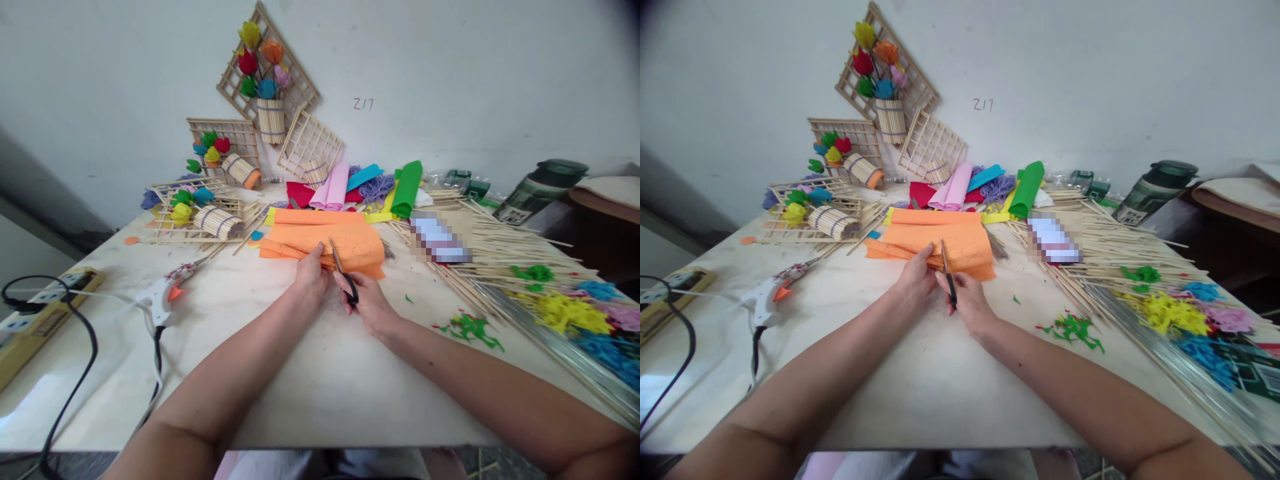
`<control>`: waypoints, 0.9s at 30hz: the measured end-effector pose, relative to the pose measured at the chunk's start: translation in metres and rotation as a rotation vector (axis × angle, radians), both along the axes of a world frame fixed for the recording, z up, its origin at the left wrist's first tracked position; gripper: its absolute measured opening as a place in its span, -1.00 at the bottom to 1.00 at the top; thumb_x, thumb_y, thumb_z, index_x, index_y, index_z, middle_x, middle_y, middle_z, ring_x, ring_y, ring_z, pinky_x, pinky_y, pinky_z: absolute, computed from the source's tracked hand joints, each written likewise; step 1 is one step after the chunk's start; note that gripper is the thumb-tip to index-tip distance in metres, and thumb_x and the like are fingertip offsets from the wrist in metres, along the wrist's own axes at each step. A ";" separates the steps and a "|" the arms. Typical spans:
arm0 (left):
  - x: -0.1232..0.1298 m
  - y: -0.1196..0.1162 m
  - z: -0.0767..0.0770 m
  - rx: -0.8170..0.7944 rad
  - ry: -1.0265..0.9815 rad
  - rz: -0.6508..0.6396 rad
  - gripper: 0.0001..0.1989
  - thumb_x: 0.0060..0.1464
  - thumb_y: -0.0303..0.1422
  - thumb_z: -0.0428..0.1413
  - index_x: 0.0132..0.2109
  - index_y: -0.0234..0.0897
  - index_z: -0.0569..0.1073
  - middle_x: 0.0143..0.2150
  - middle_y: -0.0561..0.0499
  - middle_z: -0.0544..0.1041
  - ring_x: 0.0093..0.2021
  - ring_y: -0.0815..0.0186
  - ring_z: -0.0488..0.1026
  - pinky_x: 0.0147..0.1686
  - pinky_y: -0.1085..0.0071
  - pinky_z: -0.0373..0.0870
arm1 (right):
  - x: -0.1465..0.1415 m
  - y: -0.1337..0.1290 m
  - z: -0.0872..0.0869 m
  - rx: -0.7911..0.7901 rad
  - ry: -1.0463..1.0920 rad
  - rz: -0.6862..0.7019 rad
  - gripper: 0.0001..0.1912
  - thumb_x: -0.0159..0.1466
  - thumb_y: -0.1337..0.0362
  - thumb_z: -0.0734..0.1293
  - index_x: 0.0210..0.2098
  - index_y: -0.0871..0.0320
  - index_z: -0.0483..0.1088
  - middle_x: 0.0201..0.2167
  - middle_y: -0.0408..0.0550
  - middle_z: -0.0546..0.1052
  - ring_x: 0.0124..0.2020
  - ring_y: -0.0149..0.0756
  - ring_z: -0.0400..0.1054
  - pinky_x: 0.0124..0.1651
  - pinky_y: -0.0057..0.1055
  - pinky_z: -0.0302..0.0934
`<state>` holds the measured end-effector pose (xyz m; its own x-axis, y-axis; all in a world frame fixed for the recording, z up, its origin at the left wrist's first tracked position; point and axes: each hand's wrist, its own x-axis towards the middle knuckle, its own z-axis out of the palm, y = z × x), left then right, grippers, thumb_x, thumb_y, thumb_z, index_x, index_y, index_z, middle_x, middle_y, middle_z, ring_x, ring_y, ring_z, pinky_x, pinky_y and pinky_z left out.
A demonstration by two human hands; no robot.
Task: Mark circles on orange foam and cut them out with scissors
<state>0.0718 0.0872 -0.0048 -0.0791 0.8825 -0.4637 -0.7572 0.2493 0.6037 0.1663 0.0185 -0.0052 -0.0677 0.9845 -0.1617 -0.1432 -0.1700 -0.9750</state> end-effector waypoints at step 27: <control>0.006 -0.011 0.006 -0.055 -0.007 -0.108 -0.79 0.11 -0.25 0.09 -0.20 -0.33 0.37 -0.41 -0.10 0.51 -0.41 0.15 0.51 -0.31 0.20 0.46 | 0.003 0.004 0.006 -0.060 0.045 -0.002 -0.52 -0.03 -0.11 0.41 -0.56 0.15 0.21 -0.71 -0.27 0.27 -0.75 -0.56 0.07 -0.71 -0.52 -0.12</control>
